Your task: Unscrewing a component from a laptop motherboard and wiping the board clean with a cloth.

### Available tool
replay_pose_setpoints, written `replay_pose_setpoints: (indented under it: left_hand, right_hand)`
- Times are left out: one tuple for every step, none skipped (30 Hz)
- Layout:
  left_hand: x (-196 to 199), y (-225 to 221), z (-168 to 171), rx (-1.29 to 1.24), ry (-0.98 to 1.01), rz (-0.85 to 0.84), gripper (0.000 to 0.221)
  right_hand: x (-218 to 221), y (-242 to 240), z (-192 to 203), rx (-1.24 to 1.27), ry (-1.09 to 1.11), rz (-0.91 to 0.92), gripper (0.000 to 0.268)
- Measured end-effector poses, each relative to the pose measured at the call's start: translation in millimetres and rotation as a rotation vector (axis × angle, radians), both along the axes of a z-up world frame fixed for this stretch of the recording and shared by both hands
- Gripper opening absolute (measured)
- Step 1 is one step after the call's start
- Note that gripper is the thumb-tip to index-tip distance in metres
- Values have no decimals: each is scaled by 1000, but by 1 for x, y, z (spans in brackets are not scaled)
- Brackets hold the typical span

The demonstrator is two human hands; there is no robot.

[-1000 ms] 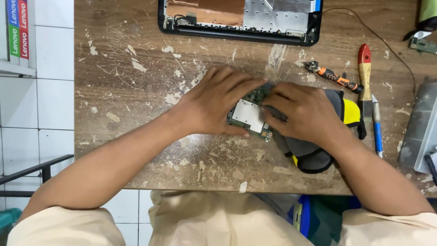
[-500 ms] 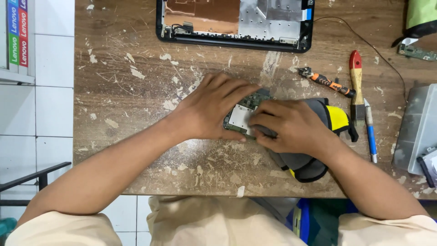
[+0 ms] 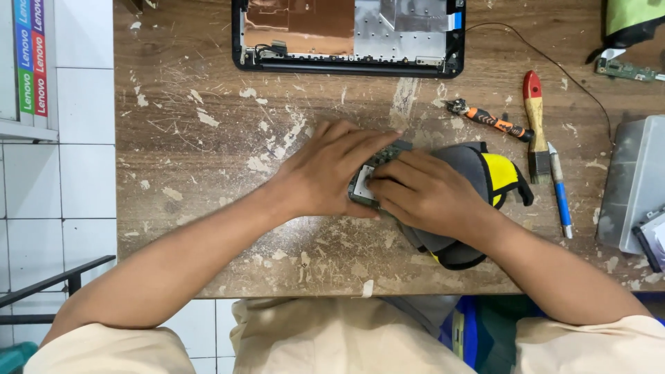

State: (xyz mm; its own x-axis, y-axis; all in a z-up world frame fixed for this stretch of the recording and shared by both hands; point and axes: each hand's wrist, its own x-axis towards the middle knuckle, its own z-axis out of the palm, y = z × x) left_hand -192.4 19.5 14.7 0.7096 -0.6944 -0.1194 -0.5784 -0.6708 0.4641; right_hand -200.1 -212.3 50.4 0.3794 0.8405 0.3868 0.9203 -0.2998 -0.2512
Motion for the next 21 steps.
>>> replay_pose_setpoints:
  left_hand:
    - [0,-1,0,0,0,0,134]
    - [-1,-1,0,3,-14,3,135]
    - [-2,-1,0,6,-27,5,136]
    - [-2,-1,1,9,-22,2,136]
    - [-2,0,2,10,-7,7,136]
    - [-1,-1,2,7,6,15,136]
    - [-2,-1,0,8,9,15,136]
    - [-2,-1,-2,1,-21,5,137]
    - [-1,0,-5,-6,-50,-4,139]
    - [-1,0,-6,-5,-46,-9,139]
    - [0,1,-7,-35,-64,-7,140]
    - [-4,1,-8,-67,-73,0,140]
    - [-4,0,-8,-69,-61,1,140]
    - [-3,0,-7,-60,-63,-2,140]
    - [-2,1,-7,-52,-65,-4,140]
    - [-2,2,-7,-48,-59,-3,140]
    - [-2,3,-7,-60,-70,-3,140]
    - [-2,2,-9,-76,-79,-8,141]
    - [-3,2,-9,-77,-70,-12,141]
    - [-3,3,-9,-89,-93,-8,140]
    - [-4,3,-9,-100,-117,-4,139]
  right_hand:
    - [1,-2,1,0,0,0,4]
    - [2,-3,2,-52,-21,-43,8]
    - [2,-4,2,-104,-41,-86,13]
    - [-1,-3,2,-101,-35,-88,13]
    - [-3,-1,2,-79,-20,-73,8]
    - [-4,0,2,-60,-8,-55,4]
    - [-4,-1,1,-60,-5,-54,4]
    - [-3,-2,0,-54,45,16,6]
    - [-3,-3,-1,-47,95,87,9]
    - [-1,-3,-1,-46,98,83,9]
    - [1,-3,-2,-45,61,-19,8]
    - [0,-4,-3,-47,32,-116,8]
    - [-1,-4,-2,-49,44,-115,8]
    - [-1,-3,-1,-29,72,-37,7]
    - [0,-2,-1,-9,101,42,7]
    - [2,-3,-3,-5,107,44,7]
    - [4,-4,-5,-20,147,18,4]
    - [5,-7,-6,-38,190,-14,6]
    - [5,-7,-7,-39,199,-18,6]
    - [6,-7,-7,-30,137,-61,4]
    - [7,-7,-6,-21,75,-104,2]
